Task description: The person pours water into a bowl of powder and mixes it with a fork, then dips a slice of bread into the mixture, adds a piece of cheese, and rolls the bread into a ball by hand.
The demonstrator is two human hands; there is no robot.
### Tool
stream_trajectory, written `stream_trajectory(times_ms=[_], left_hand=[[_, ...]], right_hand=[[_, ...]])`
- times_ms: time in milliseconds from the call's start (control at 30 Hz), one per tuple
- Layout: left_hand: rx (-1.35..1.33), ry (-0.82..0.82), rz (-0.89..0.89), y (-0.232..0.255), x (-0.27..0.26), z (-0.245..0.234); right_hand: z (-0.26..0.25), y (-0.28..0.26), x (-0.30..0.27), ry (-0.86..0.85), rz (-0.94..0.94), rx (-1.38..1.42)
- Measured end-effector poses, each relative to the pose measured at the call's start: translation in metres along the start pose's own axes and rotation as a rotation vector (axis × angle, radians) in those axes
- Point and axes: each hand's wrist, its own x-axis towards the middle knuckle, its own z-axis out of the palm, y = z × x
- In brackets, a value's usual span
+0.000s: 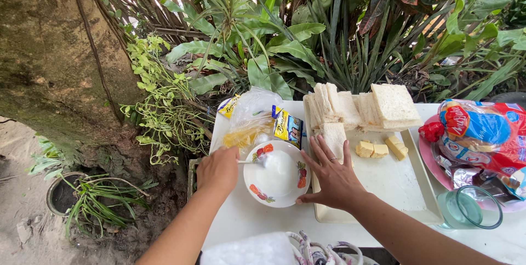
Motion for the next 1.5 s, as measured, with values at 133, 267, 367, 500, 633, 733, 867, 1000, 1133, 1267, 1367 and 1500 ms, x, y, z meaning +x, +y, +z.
stream_trajectory(times_ms=[133,267,367,500,633,733,867,1000,1133,1267,1367,1500], left_hand=[[0.066,-0.18,-0.044,-0.005,0.001,-0.004],[0.023,0.006,-0.041,-0.011,0.007,0.002],[-0.006,0.036,0.001,-0.006,0.004,0.01],[0.015,-0.163,0.004,-0.008,0.005,0.006],[-0.009,-0.07,-0.031,-0.006,0.006,0.005],[-0.031,0.014,-0.033,0.0,0.003,0.01],[-0.07,-0.167,0.035,-0.014,0.002,0.006],[-0.057,-0.056,-0.006,-0.015,0.001,0.007],[-0.106,-0.157,-0.046,-0.007,-0.006,0.003],[-0.041,-0.229,-0.131,-0.011,-0.007,-0.009],[-0.037,-0.094,-0.09,-0.005,-0.011,-0.007],[0.0,-0.143,-0.003,0.0,-0.011,-0.008]], right_hand=[[0.0,0.0,0.0,0.003,0.0,0.004],[-0.001,-0.001,0.0,-0.001,0.003,-0.003],[-0.001,-0.001,0.0,0.004,-0.001,-0.006],[-0.001,-0.001,0.0,-0.025,0.014,0.0],[-0.001,-0.001,-0.001,0.012,0.003,0.007],[-0.001,-0.001,0.0,-0.018,0.008,-0.003],[0.0,-0.001,0.0,-0.001,0.006,-0.002],[0.0,0.0,-0.001,0.015,0.002,0.0],[0.0,0.0,0.0,-0.005,0.009,-0.005],[0.0,0.0,-0.001,0.012,0.0,-0.007],[-0.001,-0.001,-0.001,0.012,-0.001,-0.009],[-0.003,-0.002,0.0,-0.045,0.024,-0.019]])
